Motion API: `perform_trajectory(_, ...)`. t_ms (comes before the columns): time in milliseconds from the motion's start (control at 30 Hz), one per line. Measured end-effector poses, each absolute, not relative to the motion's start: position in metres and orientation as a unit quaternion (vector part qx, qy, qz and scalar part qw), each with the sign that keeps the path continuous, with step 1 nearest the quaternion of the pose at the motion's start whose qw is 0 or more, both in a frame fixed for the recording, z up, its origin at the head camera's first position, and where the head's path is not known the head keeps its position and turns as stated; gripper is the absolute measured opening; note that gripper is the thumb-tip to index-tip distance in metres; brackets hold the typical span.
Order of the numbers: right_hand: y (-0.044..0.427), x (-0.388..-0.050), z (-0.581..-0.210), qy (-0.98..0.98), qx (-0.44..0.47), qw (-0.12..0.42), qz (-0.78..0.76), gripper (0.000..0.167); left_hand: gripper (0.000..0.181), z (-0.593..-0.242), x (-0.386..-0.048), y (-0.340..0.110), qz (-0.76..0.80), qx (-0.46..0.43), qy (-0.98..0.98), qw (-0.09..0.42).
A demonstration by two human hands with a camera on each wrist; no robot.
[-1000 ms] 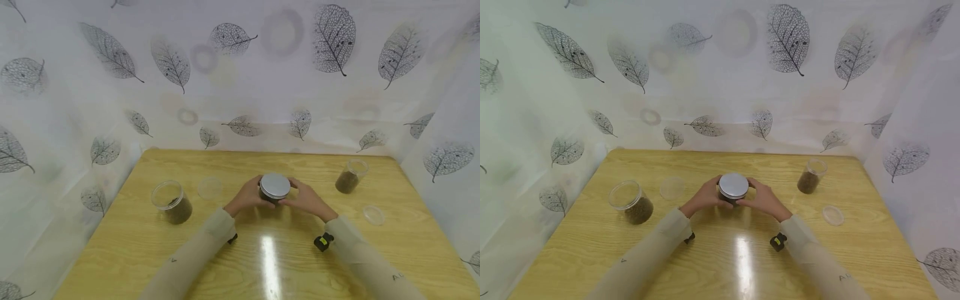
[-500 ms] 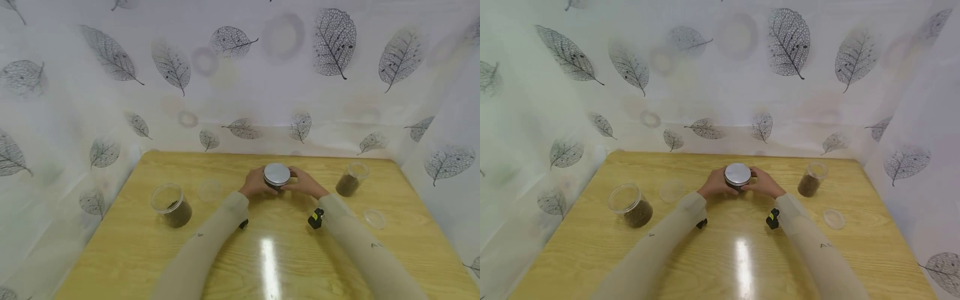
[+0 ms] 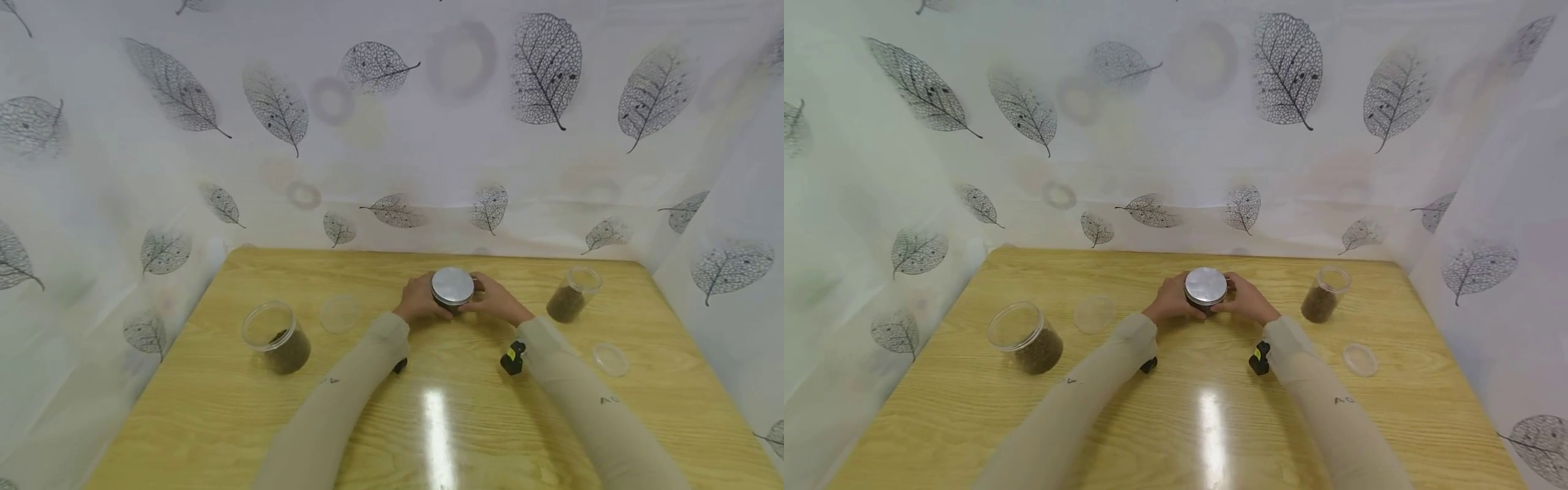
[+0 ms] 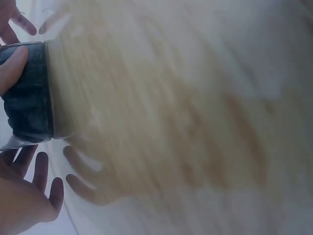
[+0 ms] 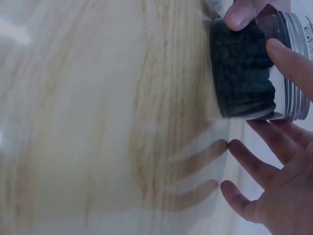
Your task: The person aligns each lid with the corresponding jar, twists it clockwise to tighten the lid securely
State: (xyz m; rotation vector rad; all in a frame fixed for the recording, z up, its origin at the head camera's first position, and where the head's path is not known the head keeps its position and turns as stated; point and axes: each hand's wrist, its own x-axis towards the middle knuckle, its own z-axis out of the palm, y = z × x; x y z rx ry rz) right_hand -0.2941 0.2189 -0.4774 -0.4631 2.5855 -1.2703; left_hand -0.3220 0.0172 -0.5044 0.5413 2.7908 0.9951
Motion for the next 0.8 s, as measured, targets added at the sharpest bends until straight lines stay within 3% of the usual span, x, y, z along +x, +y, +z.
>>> perform_trajectory(267, 0.220, -0.283, -0.480, 0.904, -0.164, 0.086, -0.385, 0.076, 0.117, -0.504, -0.316, 0.008, 0.305, 0.169, 0.934, 0.077)
perform_trajectory(533, 0.232, -0.241, -0.463, 0.943, -0.115, 0.039, -0.309, 0.074, 0.093, -0.471, -0.272, -0.002, 0.304, 0.138, 0.942, 0.039)
perform_trajectory(633, 0.232, -0.226, -0.453, 0.953, -0.115, 0.003, -0.280, 0.071, 0.086, -0.447, -0.240, -0.012, 0.323, 0.150, 0.935, -0.011)
perform_trajectory(800, 0.219, -0.205, -0.431, 0.957, -0.148, -0.082, -0.234, 0.067, 0.082, -0.413, -0.183, -0.041, 0.335, 0.165, 0.914, -0.159)
